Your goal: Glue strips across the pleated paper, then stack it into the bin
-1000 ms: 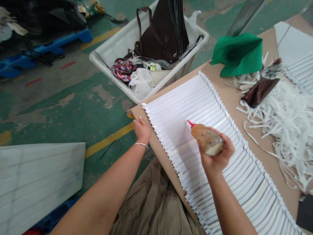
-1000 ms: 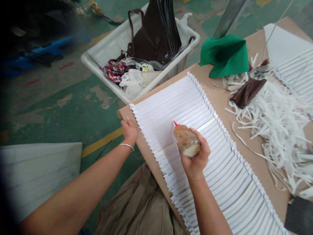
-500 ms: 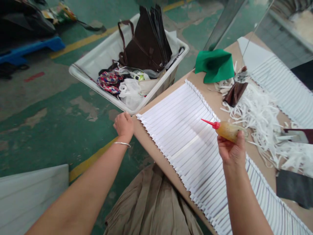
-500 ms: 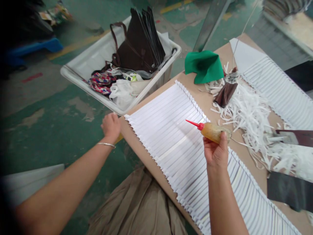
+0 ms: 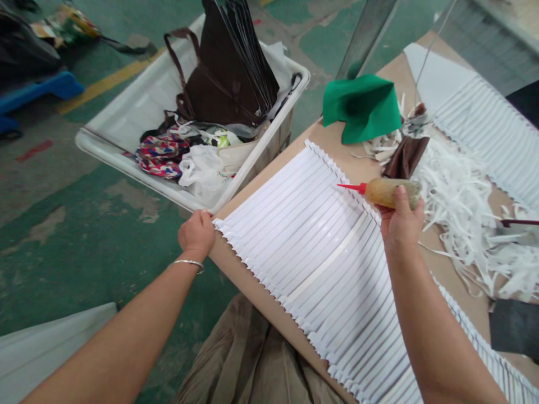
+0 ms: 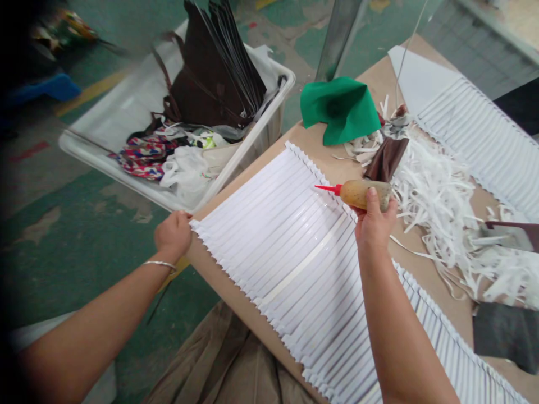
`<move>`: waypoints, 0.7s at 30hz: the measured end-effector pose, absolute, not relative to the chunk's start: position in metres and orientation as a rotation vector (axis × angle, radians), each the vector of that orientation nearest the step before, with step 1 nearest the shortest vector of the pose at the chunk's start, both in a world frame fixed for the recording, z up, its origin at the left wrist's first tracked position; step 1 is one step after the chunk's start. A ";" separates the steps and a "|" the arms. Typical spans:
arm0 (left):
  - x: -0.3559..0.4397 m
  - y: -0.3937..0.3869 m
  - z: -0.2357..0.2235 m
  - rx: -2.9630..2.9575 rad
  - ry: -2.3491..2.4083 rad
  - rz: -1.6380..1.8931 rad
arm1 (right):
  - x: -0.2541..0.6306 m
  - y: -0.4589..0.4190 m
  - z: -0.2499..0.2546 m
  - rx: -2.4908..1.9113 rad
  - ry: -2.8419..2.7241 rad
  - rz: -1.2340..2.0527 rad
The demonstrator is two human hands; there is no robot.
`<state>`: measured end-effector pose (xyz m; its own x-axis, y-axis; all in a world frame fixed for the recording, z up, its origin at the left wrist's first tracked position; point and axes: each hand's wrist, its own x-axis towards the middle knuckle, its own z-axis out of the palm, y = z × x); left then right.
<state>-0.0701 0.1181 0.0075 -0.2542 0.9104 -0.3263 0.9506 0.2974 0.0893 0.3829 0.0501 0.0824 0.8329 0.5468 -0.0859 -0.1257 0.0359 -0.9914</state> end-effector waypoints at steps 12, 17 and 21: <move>-0.068 0.121 0.004 1.697 2.242 -0.117 | 0.392 0.063 0.063 -1.579 -0.437 0.484; -0.066 0.121 0.005 1.695 2.246 -0.125 | 0.383 0.055 0.064 -1.611 -0.468 0.514; -0.067 0.119 0.004 1.692 2.251 -0.135 | 0.367 0.045 0.066 -1.608 -0.461 0.546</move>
